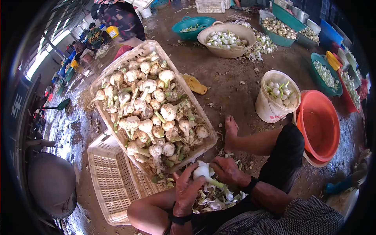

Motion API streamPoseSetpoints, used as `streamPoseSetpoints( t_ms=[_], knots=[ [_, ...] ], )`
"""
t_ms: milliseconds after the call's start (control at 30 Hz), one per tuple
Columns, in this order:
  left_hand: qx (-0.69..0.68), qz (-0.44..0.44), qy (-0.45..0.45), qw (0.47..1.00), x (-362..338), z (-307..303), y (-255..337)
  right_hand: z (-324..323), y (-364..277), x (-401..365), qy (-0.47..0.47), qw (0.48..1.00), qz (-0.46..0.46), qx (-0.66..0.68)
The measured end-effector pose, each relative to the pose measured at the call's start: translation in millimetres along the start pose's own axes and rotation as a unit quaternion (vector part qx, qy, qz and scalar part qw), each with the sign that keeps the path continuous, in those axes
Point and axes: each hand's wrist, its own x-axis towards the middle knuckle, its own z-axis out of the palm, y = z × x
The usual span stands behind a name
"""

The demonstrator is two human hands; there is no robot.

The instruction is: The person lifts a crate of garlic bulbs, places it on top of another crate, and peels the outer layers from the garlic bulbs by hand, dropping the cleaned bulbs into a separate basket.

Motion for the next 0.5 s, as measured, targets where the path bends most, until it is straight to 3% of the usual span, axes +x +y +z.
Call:
streamPoseSetpoints(
  t_ms=[100,133,167,200,267,300,333,433,500],
  knots=[
    [-0.101,-0.032,0.000,0.994,0,-2,11,-1,30,-4,0.021,0.999,0.037,-0.018],
    [-0.196,-0.020,-0.017,0.980,0,-7,14,-2,41,-7,0.023,0.997,0.068,-0.016],
    [-0.291,-0.011,-0.032,0.956,-1,-10,15,-4,41,-10,-0.036,0.997,0.075,-0.012],
    [-0.292,-0.010,-0.029,0.956,-1,-8,17,-4,38,-13,-0.039,0.996,0.074,-0.012],
    [-0.365,-0.001,0.015,0.931,3,-5,22,-5,30,-17,-0.224,0.974,-0.025,-0.033],
    [-0.415,0.016,-0.010,0.909,6,-11,16,3,36,-20,-0.289,0.956,-0.018,-0.041],
    [-0.414,0.019,-0.009,0.910,5,-17,20,6,35,-24,-0.288,0.956,-0.021,-0.040],
    [-0.454,0.165,0.081,0.872,1,-47,35,14,37,-30,-0.311,0.944,-0.035,-0.103],
    [-0.524,0.244,0.178,0.796,-9,-81,47,18,48,-26,-0.269,0.961,-0.031,-0.054]
  ],
)
